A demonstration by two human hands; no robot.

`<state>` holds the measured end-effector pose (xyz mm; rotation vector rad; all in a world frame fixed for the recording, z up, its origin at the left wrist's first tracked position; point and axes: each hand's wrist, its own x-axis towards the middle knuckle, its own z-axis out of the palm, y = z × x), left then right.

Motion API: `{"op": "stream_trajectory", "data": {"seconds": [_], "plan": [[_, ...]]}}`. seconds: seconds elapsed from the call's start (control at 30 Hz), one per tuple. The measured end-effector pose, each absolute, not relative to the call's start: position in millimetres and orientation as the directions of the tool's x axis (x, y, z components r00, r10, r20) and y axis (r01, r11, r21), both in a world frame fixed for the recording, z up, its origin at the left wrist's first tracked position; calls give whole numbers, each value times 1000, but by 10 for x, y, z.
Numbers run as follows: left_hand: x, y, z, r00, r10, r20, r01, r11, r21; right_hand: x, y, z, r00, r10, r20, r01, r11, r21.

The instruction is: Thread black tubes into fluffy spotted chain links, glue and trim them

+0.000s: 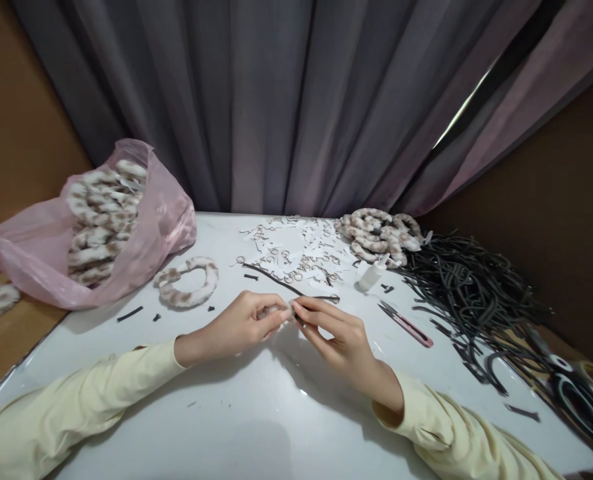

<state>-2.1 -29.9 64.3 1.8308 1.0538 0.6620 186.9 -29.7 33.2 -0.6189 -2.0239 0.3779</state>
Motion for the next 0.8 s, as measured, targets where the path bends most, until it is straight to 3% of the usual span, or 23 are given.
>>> {"op": "stream_trajectory", "data": {"seconds": [0.23,0.37,0.5,0.6,0.8], "plan": [[-69,-305,626,511,859,12,482,-298,824,1898,-305,403,-487,559,671,216,821,-528],[-85,-300,563,569,807,160,499,-493,713,1915,-266,419,-485,627,609,187,755,-629],[-110,-302,510,709,598,373,404,-779,481,1933,-205,448,-514,809,284,135,404,-905],[-124,-317,502,791,469,393,369,-878,306,1949,-161,464,-581,812,64,39,106,-994],[-111,-368,481,878,268,397,333,-937,-103,2005,-105,491,-709,703,-62,105,19,-994]]}}
